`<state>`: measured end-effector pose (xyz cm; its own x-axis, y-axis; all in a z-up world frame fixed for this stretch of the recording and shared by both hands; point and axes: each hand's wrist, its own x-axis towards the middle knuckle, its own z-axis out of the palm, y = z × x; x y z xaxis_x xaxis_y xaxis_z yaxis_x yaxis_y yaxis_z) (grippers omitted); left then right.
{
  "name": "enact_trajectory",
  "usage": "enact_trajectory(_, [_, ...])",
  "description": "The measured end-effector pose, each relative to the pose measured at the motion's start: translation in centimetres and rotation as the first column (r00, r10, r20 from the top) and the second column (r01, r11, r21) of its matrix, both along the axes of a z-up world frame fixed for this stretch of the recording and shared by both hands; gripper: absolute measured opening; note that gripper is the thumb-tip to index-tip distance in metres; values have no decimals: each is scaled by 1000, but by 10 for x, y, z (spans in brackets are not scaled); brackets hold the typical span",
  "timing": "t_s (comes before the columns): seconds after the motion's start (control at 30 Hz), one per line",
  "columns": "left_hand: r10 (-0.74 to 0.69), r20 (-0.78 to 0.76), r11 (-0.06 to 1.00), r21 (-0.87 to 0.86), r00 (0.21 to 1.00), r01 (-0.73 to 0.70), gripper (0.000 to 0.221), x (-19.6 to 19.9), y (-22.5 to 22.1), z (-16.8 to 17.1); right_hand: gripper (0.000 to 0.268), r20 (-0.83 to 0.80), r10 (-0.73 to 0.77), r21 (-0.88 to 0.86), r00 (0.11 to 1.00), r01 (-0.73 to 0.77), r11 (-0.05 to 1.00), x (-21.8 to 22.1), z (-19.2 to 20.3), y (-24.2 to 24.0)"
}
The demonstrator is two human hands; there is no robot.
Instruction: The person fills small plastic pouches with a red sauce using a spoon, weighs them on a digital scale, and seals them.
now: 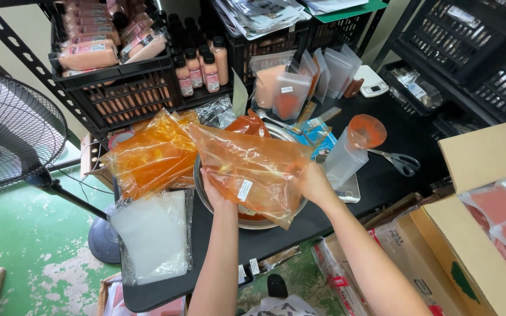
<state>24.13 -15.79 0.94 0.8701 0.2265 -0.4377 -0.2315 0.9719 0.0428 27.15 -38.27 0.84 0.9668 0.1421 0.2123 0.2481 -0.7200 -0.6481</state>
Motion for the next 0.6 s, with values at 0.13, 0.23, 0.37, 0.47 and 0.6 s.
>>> enact_trajectory(0.13, [5, -2, 999, 38, 1000, -5, 49, 8, 9, 5, 25, 74, 119, -158, 990, -106, 982, -29, 60, 16])
enact_trajectory(0.23, [27, 11, 999, 43, 1000, -27, 51, 7, 13, 10, 14, 163, 236, -107, 958, -221, 969, -35, 50, 12])
enact_trajectory(0.37, [70, 28, 996, 47, 997, -71, 54, 0, 15, 16, 15, 548, 311, -330, 776, -141, 933, -43, 52, 10])
enact_trajectory(0.47, [91, 41, 995, 46, 995, -93, 57, -3, 13, 21, 11, 633, 322, -331, 704, -130, 935, -49, 55, 5])
enact_trajectory(0.6, [134, 42, 990, 39, 990, -135, 54, -1, 12, 26, 9, 729, 170, -135, 663, -104, 985, -52, 46, -5])
